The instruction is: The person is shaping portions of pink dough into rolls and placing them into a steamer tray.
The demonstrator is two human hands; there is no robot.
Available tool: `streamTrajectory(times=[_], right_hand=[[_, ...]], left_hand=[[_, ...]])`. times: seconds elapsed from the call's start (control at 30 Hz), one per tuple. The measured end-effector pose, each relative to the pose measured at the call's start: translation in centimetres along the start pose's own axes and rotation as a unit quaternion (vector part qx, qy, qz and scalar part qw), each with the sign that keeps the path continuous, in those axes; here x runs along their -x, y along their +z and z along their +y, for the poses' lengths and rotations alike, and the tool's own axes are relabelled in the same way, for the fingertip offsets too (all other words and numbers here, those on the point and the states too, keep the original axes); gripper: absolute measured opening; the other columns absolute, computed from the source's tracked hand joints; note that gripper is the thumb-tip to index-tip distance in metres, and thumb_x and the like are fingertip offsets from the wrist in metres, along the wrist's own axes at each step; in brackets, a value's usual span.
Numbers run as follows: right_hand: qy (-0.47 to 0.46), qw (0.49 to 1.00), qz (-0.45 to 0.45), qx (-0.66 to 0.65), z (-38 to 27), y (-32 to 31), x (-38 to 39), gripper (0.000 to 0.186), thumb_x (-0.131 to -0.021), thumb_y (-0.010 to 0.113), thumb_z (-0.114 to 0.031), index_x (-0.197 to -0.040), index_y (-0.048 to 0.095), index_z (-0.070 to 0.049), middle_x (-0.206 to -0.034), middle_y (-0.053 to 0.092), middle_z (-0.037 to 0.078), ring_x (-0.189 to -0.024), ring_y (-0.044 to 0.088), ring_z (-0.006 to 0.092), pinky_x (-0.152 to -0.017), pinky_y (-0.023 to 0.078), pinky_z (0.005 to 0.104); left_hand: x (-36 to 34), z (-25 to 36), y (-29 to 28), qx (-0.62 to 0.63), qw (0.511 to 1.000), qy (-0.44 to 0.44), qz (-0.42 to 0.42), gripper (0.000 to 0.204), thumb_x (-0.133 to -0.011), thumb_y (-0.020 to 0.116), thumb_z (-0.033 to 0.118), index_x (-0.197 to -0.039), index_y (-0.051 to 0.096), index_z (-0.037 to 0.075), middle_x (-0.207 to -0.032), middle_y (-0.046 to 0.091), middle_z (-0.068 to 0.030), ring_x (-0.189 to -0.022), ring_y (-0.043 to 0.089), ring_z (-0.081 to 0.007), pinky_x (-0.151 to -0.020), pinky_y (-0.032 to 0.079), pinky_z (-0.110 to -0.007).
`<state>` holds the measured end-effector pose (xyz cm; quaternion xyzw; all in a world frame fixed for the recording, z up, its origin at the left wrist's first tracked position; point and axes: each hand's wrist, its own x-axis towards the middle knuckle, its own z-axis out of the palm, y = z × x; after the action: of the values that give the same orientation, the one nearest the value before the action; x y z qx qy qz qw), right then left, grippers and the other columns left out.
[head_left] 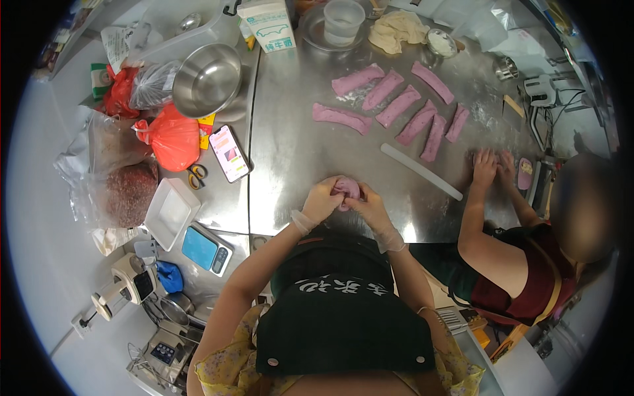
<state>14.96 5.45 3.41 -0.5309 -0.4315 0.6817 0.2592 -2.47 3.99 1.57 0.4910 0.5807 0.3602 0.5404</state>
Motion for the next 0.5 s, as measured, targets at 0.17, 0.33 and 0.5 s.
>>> streamTrajectory(times=[0.17, 0.33, 0.5], right_hand=[[0.015, 0.998, -0.01, 0.066, -2.0, 0.8, 0.4, 0.042, -0.08, 0.066, -0.002, -0.121, 0.056, 0.005, -0.105, 0.067, 0.013, -0.095, 0.066, 0.0187, -0.083, 0.055, 0.0302], [-0.053, 0.989, 0.019, 0.139, -2.8, 1.2, 0.8, 0.04, -0.08, 0.062, -0.005, -0.118, 0.056, 0.003, -0.102, 0.067, 0.016, -0.09, 0.066, 0.0218, -0.082, 0.053, 0.032], [-0.067, 0.973, 0.011, 0.221, -3.8, 1.5, 1.5, 0.039, -0.084, 0.061, -0.011, -0.12, 0.055, 0.003, -0.101, 0.066, 0.02, -0.09, 0.067, 0.0264, -0.081, 0.052, 0.0355]], left_hand=[[0.4, -0.3, -0.1, -0.135, 0.99, 0.024, -0.013, 0.035, -0.082, 0.059, 0.006, -0.117, 0.06, 0.0, -0.099, 0.069, -0.0163, -0.086, 0.07, -0.0272, -0.077, 0.055, -0.038], [0.5, 2.0, 0.0, -0.149, 0.989, -0.01, -0.02, 0.044, -0.078, 0.061, 0.008, -0.122, 0.057, 0.002, -0.107, 0.066, -0.0231, -0.094, 0.067, -0.0382, -0.082, 0.054, -0.042], [0.3, 1.6, -0.4, -0.165, 0.986, 0.005, -0.009, 0.039, -0.08, 0.061, 0.008, -0.118, 0.061, 0.002, -0.1, 0.068, -0.0218, -0.093, 0.068, -0.0364, -0.079, 0.055, -0.041]])
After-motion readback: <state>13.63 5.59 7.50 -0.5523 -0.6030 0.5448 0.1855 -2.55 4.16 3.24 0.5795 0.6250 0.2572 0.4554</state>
